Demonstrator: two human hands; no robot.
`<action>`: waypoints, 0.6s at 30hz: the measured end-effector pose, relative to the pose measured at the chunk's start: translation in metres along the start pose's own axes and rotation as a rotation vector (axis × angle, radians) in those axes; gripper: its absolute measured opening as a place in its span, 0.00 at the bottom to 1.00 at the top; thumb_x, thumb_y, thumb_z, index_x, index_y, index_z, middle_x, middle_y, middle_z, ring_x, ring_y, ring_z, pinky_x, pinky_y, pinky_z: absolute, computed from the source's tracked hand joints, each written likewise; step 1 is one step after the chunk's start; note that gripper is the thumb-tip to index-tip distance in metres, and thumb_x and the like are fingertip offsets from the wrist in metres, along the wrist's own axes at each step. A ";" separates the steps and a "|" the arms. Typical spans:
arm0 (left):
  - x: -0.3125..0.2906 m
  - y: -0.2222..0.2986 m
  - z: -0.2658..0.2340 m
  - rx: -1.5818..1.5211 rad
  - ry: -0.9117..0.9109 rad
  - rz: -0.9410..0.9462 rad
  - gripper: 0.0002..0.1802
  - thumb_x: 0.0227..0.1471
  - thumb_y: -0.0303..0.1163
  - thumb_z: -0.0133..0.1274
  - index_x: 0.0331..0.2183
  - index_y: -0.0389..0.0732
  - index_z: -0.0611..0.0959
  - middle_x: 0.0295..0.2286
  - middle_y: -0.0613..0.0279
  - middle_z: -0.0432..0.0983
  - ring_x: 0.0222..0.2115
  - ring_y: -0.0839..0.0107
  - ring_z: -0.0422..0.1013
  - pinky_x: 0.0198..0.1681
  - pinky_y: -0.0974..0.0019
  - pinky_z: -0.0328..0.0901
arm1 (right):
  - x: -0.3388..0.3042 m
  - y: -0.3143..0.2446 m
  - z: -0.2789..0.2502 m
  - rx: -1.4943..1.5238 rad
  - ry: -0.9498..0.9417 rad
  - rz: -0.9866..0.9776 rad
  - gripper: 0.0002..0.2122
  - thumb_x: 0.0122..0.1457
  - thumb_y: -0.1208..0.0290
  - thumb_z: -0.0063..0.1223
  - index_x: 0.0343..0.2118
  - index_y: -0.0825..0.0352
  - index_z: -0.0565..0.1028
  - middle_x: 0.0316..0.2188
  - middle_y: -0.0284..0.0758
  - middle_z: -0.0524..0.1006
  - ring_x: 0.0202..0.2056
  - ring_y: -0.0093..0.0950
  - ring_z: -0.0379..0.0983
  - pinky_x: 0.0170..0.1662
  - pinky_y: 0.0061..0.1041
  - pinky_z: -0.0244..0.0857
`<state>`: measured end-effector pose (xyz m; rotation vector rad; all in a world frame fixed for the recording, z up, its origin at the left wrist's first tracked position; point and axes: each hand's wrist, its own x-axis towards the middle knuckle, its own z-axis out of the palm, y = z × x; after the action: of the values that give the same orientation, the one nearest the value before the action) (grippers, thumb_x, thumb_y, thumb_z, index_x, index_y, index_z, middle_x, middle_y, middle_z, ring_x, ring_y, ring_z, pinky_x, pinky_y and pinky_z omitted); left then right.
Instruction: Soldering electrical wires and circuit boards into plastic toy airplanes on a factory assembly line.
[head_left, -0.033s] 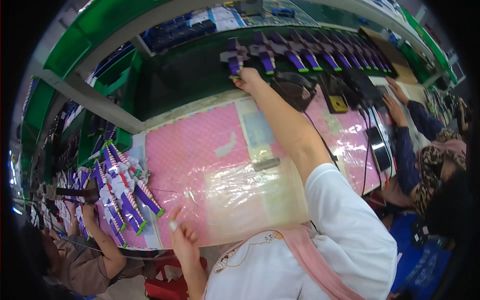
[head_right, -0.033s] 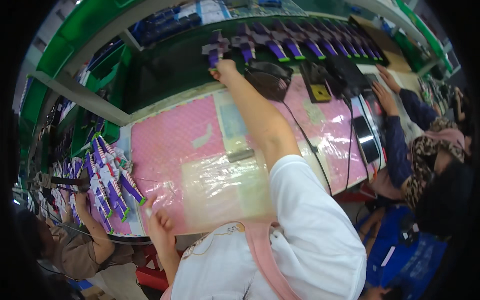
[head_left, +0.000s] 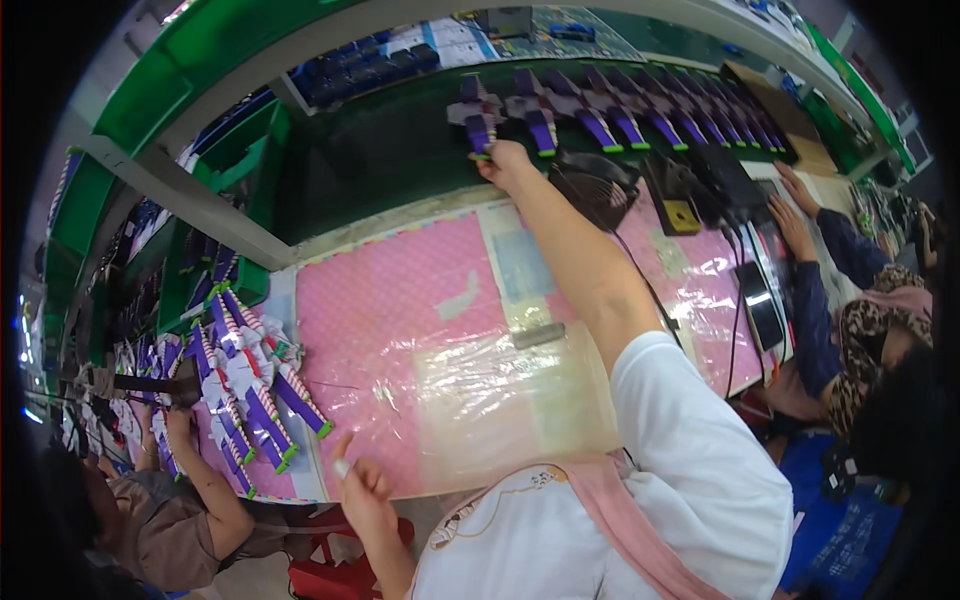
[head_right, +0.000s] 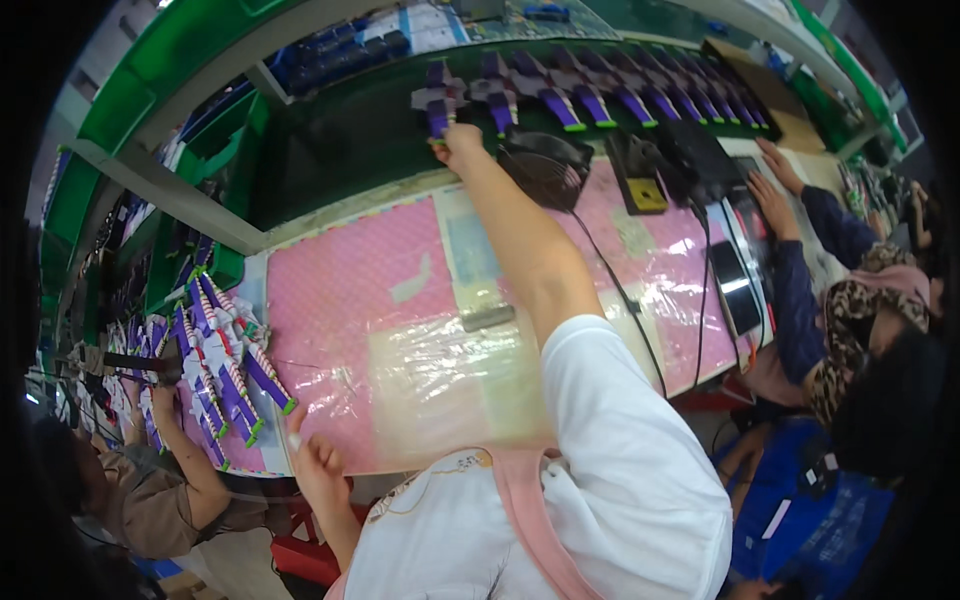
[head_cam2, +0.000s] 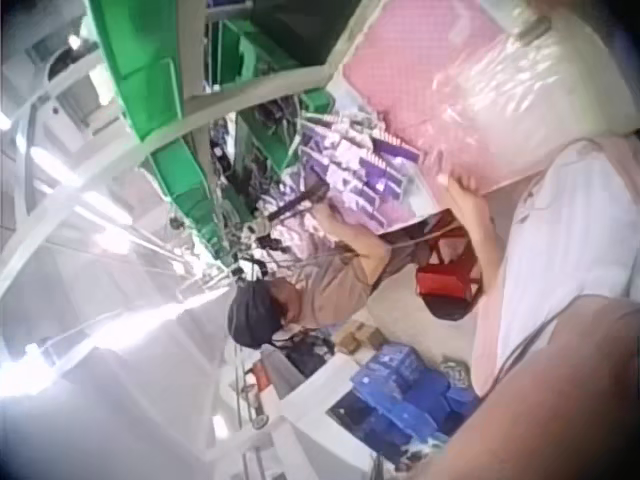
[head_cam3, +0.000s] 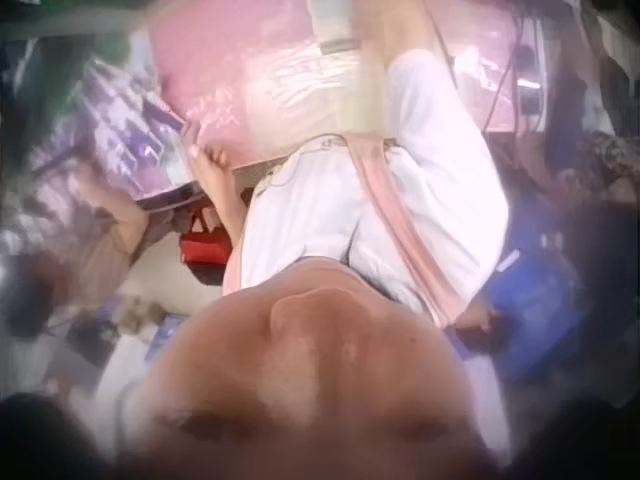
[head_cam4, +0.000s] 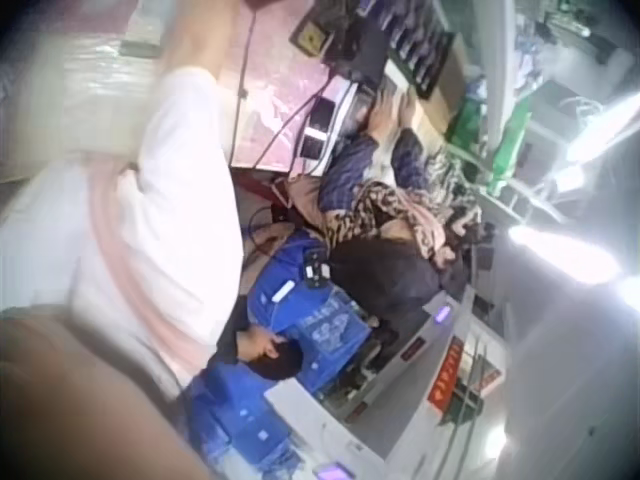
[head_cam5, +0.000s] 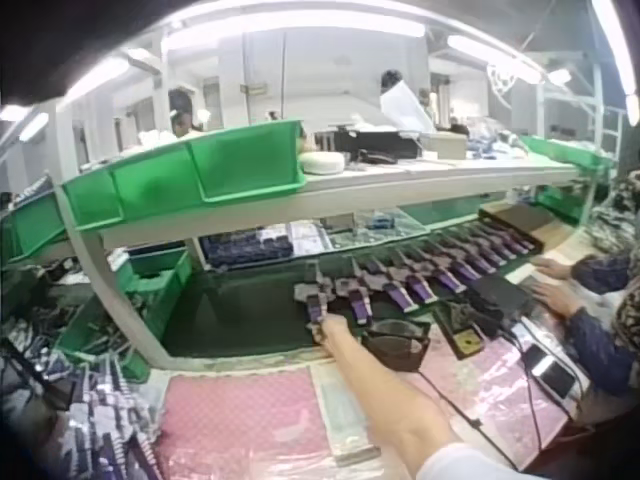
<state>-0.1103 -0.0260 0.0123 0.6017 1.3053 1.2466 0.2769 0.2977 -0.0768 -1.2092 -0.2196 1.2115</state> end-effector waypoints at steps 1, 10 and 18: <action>-0.003 -0.004 -0.025 0.020 0.081 0.066 0.19 0.57 0.31 0.35 0.50 0.41 0.65 0.15 0.75 0.52 0.14 0.87 0.45 0.14 0.81 0.39 | 0.006 0.002 0.005 0.029 0.088 -0.038 0.06 0.54 0.77 0.39 0.26 0.71 0.69 0.19 0.43 0.73 0.11 0.26 0.65 0.10 0.24 0.50; 0.032 0.031 -0.081 0.387 0.567 0.529 0.23 0.58 0.46 0.37 0.49 0.42 0.69 0.27 0.72 0.61 0.15 0.87 0.47 0.15 0.81 0.42 | -0.026 0.003 0.022 0.163 0.404 -0.009 0.03 0.49 0.82 0.38 0.23 0.69 0.65 0.15 0.37 0.64 0.12 0.26 0.59 0.14 0.25 0.49; 0.083 0.035 -0.100 0.701 0.384 0.444 0.22 0.59 0.41 0.34 0.51 0.43 0.69 0.30 0.66 0.66 0.18 0.85 0.53 0.16 0.79 0.47 | -0.007 -0.004 0.022 0.237 0.755 -0.090 0.05 0.50 0.83 0.40 0.30 0.71 0.66 0.23 0.40 0.70 0.24 0.29 0.67 0.24 0.25 0.60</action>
<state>-0.2303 0.0303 -0.0119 1.2421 2.0351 1.2802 0.2609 0.3058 -0.0615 -1.3431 0.4157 0.6161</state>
